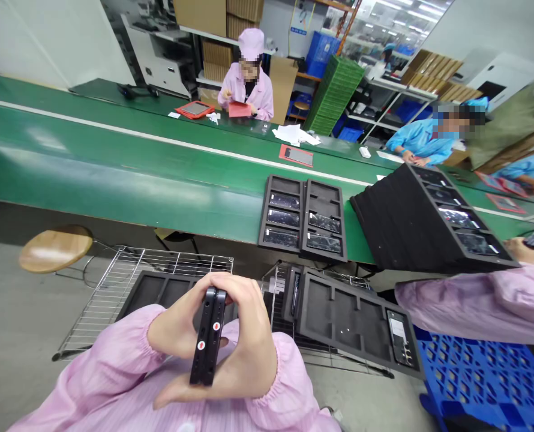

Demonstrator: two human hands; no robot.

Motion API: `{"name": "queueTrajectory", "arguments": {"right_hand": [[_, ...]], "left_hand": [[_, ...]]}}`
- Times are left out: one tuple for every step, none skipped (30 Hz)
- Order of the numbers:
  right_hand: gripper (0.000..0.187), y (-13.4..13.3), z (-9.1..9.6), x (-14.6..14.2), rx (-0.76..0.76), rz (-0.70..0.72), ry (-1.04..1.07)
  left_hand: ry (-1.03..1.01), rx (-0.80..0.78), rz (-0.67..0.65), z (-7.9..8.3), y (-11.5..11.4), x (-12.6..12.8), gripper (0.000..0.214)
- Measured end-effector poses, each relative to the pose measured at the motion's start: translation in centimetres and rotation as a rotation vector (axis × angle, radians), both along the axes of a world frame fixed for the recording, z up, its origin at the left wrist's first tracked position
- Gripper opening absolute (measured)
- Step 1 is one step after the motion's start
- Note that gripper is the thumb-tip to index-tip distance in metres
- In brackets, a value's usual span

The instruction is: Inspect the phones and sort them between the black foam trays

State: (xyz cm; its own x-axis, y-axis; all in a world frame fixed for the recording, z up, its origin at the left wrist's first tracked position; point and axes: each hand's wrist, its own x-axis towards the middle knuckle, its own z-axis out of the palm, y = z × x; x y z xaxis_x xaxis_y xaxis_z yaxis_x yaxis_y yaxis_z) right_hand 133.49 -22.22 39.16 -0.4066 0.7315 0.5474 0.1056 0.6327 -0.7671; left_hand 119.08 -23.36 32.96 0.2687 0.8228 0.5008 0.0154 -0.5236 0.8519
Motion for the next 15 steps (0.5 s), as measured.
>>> {"name": "queueTrajectory", "arguments": {"right_hand": [[0.089,0.0,0.0,0.0,0.002,-0.008,0.009],[0.089,0.0,0.1,0.0,0.002,-0.013,0.014],[0.090,0.0,0.1,0.0,-0.001,-0.015,0.014],[0.090,0.0,0.1,0.0,-0.008,-0.013,0.010],[0.090,0.0,0.1,0.0,-0.018,-0.009,0.002],[0.090,0.1,0.1,0.0,-0.031,-0.004,-0.007],[0.090,0.1,0.1,0.0,-0.044,0.001,-0.015],[0.090,0.2,0.1,-0.1,-0.056,0.005,-0.019],[0.090,0.2,0.1,-0.1,-0.065,0.007,-0.020],[0.091,0.3,0.1,-0.1,-0.072,0.010,-0.018],[0.092,0.4,0.0,0.0,-0.076,0.015,-0.015],[0.094,0.5,-0.1,0.1,-0.080,0.020,-0.012],[0.097,0.7,-0.4,0.2,-0.086,0.026,-0.012],[0.100,1.0,-0.8,0.5,-0.104,0.035,-0.019],[0.104,1.3,-1.3,0.8,-0.141,0.049,-0.029]], "left_hand": [[0.008,0.008,0.003,0.2,0.0,0.0,0.084],[0.013,0.009,0.005,0.4,-0.1,-0.1,0.085],[0.014,0.007,0.003,0.6,-0.1,-0.1,0.084],[0.009,0.000,-0.001,0.7,-0.1,-0.1,0.084],[0.002,-0.012,-0.007,0.7,-0.1,-0.1,0.084],[-0.009,-0.024,-0.011,0.7,-0.1,-0.1,0.083],[-0.019,-0.036,-0.012,0.8,0.0,-0.1,0.083],[-0.027,-0.051,-0.012,0.7,0.0,0.0,0.082],[-0.034,-0.068,-0.009,0.7,0.0,0.0,0.082],[-0.038,-0.083,-0.010,0.7,0.1,0.1,0.081],[-0.042,-0.091,-0.011,0.7,0.1,0.1,0.081],[-0.044,-0.095,-0.011,0.6,0.2,0.1,0.082],[-0.037,-0.101,-0.006,0.5,0.3,0.1,0.082],[-0.021,-0.108,0.009,0.2,0.4,0.1,0.084],[0.012,-0.118,0.039,-0.3,0.6,0.1,0.086]]}}
